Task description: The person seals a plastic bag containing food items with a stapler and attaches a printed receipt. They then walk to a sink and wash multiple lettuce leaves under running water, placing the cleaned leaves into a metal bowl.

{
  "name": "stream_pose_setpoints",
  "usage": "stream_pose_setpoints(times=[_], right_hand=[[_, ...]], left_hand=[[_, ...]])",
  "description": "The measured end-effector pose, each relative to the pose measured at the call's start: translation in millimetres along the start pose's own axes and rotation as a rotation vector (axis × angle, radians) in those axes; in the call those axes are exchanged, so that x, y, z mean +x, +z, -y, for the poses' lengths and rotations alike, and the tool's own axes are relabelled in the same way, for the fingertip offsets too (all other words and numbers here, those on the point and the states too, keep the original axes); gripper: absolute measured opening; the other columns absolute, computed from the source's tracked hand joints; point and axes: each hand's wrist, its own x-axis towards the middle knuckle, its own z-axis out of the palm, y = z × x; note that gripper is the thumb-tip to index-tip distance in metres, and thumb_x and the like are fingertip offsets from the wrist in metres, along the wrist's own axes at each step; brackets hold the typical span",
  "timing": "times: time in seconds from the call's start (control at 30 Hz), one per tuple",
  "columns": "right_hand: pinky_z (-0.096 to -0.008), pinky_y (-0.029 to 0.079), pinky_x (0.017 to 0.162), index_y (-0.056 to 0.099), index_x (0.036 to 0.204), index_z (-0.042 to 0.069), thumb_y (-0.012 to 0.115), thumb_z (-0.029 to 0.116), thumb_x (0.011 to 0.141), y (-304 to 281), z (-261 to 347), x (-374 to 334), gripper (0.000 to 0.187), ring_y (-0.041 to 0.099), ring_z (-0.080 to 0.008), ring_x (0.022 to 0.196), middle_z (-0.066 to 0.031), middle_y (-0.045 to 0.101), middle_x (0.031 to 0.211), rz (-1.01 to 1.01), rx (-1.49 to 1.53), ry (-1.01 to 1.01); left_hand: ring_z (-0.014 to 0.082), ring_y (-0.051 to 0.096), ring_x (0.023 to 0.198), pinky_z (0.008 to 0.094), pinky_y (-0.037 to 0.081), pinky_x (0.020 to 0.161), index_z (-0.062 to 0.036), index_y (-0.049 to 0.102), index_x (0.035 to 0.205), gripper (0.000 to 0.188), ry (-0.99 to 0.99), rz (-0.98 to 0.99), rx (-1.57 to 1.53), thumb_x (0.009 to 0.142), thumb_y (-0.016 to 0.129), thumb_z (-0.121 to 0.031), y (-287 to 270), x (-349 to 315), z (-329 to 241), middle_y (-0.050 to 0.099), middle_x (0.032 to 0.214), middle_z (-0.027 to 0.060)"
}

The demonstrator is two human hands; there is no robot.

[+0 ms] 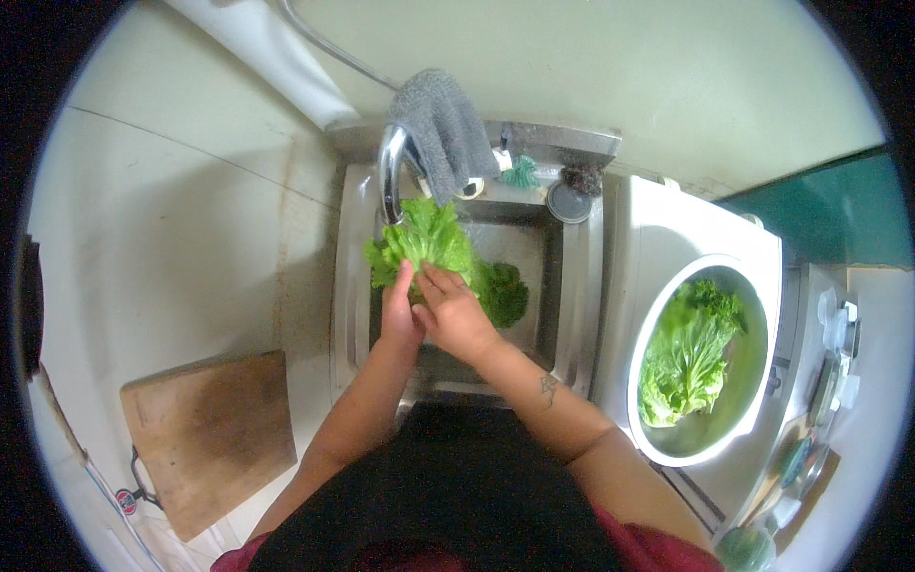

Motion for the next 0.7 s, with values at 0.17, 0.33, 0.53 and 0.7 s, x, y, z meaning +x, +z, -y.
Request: stream_pose_setpoints(times=[0.17,0.33,0.53,0.7], right_hand=[[-0.0281,0.05,0.076,0.063,0.108,-0.003,0.049,0.016,0.099,-16.6,-72.5,-6.2,0.026,0.062,-0.0129,0.084,-0.006,0.067,0.09,-0.318,0.435,0.506],[-0.0388,0.051,0.083,0.061,0.114,0.002,0.061,0.017,0.088,9.0,-181.5,-34.9,0.03,0.064,-0.0338,0.096,-0.0142,0.068,0.099,0.058,-0.153,0.756],[-0.044,0.033,0.107,0.051,0.128,0.008,0.069,0.029,0.082,51.3,-179.1,-34.7,0.053,0.046,-0.0332,0.124,-0.0129,0.05,0.133,0.306,-0.531,0.718],[-0.0442,0.032,0.107,0.058,0.119,0.01,0.075,0.028,0.074,60.4,-179.3,-22.9,0.051,0.049,-0.0307,0.119,-0.0105,0.053,0.13,0.417,-0.575,0.714]], left_hand=[[0.0216,0.062,0.095,0.0347,0.05,0.079,0.0023,0.055,0.119,0.04,-0.026,-0.02,0.21,0.084,0.07,-0.01,2.7,24.4,-2.4,0.062,0.111,0.0098],[0.0234,0.06,0.101,0.0369,0.049,0.085,0.0006,0.052,0.124,0.045,0.073,0.027,0.193,0.083,0.069,-0.006,1.0,35.8,-11.0,0.06,0.115,0.0099],[0.0241,0.058,0.106,0.038,0.048,0.089,-0.0013,0.048,0.128,0.049,0.218,-0.005,0.235,0.083,0.066,-0.005,2.0,-2.4,-55.1,0.058,0.12,0.0104],[0.0239,0.056,0.111,0.0373,0.047,0.092,0.0006,0.043,0.132,0.051,0.211,-0.173,0.279,0.085,0.063,-0.002,-3.5,-18.6,-64.6,0.055,0.125,0.0109]])
